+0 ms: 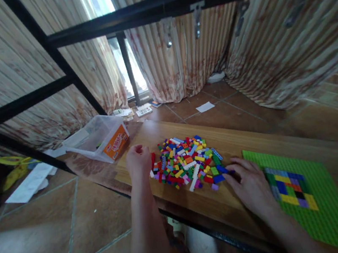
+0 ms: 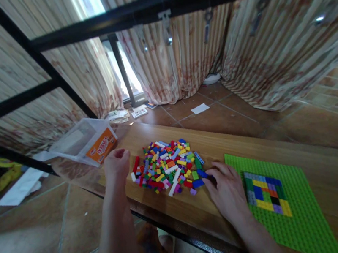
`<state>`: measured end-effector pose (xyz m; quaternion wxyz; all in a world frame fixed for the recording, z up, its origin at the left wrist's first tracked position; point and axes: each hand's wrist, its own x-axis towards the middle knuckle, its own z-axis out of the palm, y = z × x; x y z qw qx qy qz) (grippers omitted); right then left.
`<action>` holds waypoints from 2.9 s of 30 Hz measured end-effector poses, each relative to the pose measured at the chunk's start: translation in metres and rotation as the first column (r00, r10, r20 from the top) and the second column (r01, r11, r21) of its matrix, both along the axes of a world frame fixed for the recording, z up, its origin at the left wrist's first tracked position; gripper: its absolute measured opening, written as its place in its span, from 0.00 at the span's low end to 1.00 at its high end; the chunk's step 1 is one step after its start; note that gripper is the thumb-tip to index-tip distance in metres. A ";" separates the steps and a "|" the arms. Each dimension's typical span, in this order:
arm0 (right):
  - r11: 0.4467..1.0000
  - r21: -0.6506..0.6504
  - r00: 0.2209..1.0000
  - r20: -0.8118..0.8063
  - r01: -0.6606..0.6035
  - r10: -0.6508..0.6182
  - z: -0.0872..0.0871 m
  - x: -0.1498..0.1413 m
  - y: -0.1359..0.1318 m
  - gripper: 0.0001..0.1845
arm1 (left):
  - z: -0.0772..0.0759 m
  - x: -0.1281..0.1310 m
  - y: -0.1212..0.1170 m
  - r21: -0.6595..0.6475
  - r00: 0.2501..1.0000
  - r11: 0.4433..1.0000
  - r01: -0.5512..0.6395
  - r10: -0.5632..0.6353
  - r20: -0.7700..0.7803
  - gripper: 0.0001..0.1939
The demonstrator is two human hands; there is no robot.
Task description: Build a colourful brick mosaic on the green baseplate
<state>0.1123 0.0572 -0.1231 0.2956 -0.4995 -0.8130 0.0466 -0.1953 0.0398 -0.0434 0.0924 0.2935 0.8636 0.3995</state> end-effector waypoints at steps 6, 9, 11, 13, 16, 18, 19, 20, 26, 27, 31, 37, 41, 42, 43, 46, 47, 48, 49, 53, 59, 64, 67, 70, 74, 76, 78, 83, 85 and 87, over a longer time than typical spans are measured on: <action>1.000 -0.024 0.999 -0.044 0.006 -0.007 -0.003 0.005 0.004 0.21 | -0.014 -0.026 -0.018 -0.326 0.986 0.934 0.145 -0.165 -0.033 0.18; 0.999 -0.034 0.999 -0.045 0.010 -0.012 -0.002 0.007 0.003 0.22 | -0.019 -0.023 -0.014 -0.355 0.962 0.898 0.261 -0.273 0.016 0.14; 0.999 -0.038 0.999 -0.049 0.011 -0.013 -0.002 0.008 0.003 0.22 | -0.020 -0.019 -0.011 -0.348 0.950 0.888 0.301 -0.310 0.031 0.12; 0.999 -0.035 0.998 -0.054 0.013 -0.015 -0.002 0.009 0.002 0.22 | -0.017 -0.015 -0.010 -0.334 0.940 0.882 0.332 -0.339 0.039 0.10; 0.999 -0.031 0.998 -0.062 0.014 -0.016 -0.003 0.011 0.002 0.22 | -0.008 -0.012 -0.017 -0.280 0.891 0.851 0.444 -0.453 0.036 0.09; 0.999 -0.031 0.997 -0.072 0.010 -0.012 -0.003 0.011 0.002 0.21 | -0.002 -0.012 -0.025 -0.246 0.833 0.802 0.544 -0.551 0.046 0.09; 0.999 -0.031 0.997 -0.075 0.010 -0.012 -0.004 0.011 0.003 0.21 | 0.001 -0.012 -0.029 -0.245 0.803 0.771 0.588 -0.593 0.060 0.10; 0.999 -0.031 0.997 -0.078 0.010 -0.012 -0.004 0.011 0.003 0.20 | 0.003 -0.013 -0.033 -0.260 0.777 0.739 0.621 -0.625 0.080 0.10; 0.999 -0.037 0.997 -0.071 0.007 -0.010 -0.002 0.009 0.004 0.22 | 0.003 -0.011 -0.048 -0.382 0.718 0.639 0.667 -0.689 0.102 0.14; 0.999 -0.038 0.997 -0.073 0.004 -0.007 -0.002 0.009 0.004 0.23 | 0.002 -0.009 -0.049 -0.396 0.717 0.634 0.665 -0.691 0.097 0.15; 0.999 -0.045 0.997 -0.074 -0.009 0.005 -0.002 0.009 0.004 0.24 | -0.001 -0.002 -0.049 -0.460 0.722 0.620 0.635 -0.689 0.068 0.18; 0.999 -0.045 0.997 -0.083 -0.001 -0.002 -0.002 0.009 0.004 0.24 | -0.005 0.000 -0.045 -0.451 0.723 0.634 0.628 -0.690 0.038 0.12; 0.999 -0.054 0.996 -0.087 0.004 -0.008 -0.003 0.008 0.005 0.23 | -0.007 -0.005 -0.044 -0.389 0.706 0.640 0.662 -0.707 0.039 0.09; 0.998 -0.058 0.996 -0.092 0.007 -0.012 -0.003 0.008 0.005 0.22 | -0.007 -0.007 -0.044 -0.365 0.700 0.641 0.675 -0.713 0.042 0.09; 0.998 -0.065 0.995 -0.097 0.011 -0.018 -0.003 0.009 0.005 0.22 | -0.006 -0.009 -0.045 -0.337 0.694 0.643 0.687 -0.718 0.046 0.09; 0.996 -0.086 0.992 -0.117 0.025 -0.035 -0.003 0.009 0.005 0.21 | 0.001 -0.013 -0.046 -0.243 0.671 0.643 0.727 -0.739 0.053 0.10; 0.996 -0.088 0.991 -0.129 0.026 -0.037 -0.002 0.008 0.004 0.21 | 0.003 -0.014 -0.046 -0.205 0.660 0.638 0.743 -0.749 0.062 0.10; 0.996 -0.087 0.989 -0.142 0.024 -0.037 -0.001 0.008 0.004 0.21 | 0.005 -0.014 -0.046 -0.165 0.646 0.629 0.760 -0.759 0.084 0.11; 0.996 -0.085 0.987 -0.156 0.023 -0.036 0.000 0.008 0.004 0.21 | 0.007 -0.013 -0.045 -0.121 0.627 0.616 0.778 -0.770 0.117 0.11; 0.996 -0.089 0.972 -0.232 0.028 -0.048 0.011 0.003 0.000 0.20 | 0.008 0.006 -0.037 0.071 0.534 0.556 0.828 -0.820 0.205 0.08; 0.967 -0.247 0.800 -0.591 -0.063 -0.099 0.042 -0.017 -0.016 0.17 | 0.005 0.076 -0.016 0.251 0.523 0.534 0.807 -0.844 0.114 0.09; 0.882 -0.392 0.576 -0.797 -0.262 -0.183 0.051 -0.028 -0.017 0.19 | 0.003 0.129 -0.010 0.330 0.407 0.431 0.840 -0.902 0.141 0.06; 0.879 -0.369 0.509 -0.842 -0.300 -0.180 0.051 -0.026 -0.014 0.17 | 0.000 0.141 -0.009 0.378 0.403 0.425 0.823 -0.905 0.140 0.05; 0.881 -0.354 0.463 -0.867 -0.315 -0.183 0.050 -0.019 -0.013 0.15 | 0.000 0.143 -0.009 0.485 0.338 0.424 0.765 -0.905 0.259 0.11; 0.859 -0.341 0.397 -0.900 -0.381 -0.181 0.049 -0.008 -0.015 0.13 | 0.005 0.146 -0.010 0.557 0.225 0.469 0.685 -0.864 0.451 0.11; 0.853 -0.342 0.392 -0.902 -0.394 -0.180 0.049 -0.005 -0.016 0.13 | 0.007 0.148 -0.010 0.545 0.216 0.503 0.671 -0.836 0.504 0.08; 0.860 -0.337 0.390 -0.903 -0.382 -0.180 0.050 -0.004 -0.017 0.14 | 0.008 0.151 -0.010 0.551 0.229 0.515 0.656 -0.832 0.505 0.08; 0.931 -0.274 0.460 -0.877 -0.241 -0.139 0.055 -0.005 -0.019 0.11 | 0.001 0.160 -0.007 0.571 0.284 0.428 0.701 -0.901 0.326 0.06; 0.956 -0.240 0.519 -0.846 -0.170 -0.120 0.056 -0.005 -0.020 0.10 | -0.002 0.164 -0.007 0.578 0.293 0.409 0.706 -0.912 0.288 0.06; 0.966 -0.218 0.556 -0.825 -0.143 -0.104 0.057 -0.004 -0.021 0.09 | -0.004 0.168 -0.009 0.590 0.287 0.400 0.701 -0.916 0.280 0.06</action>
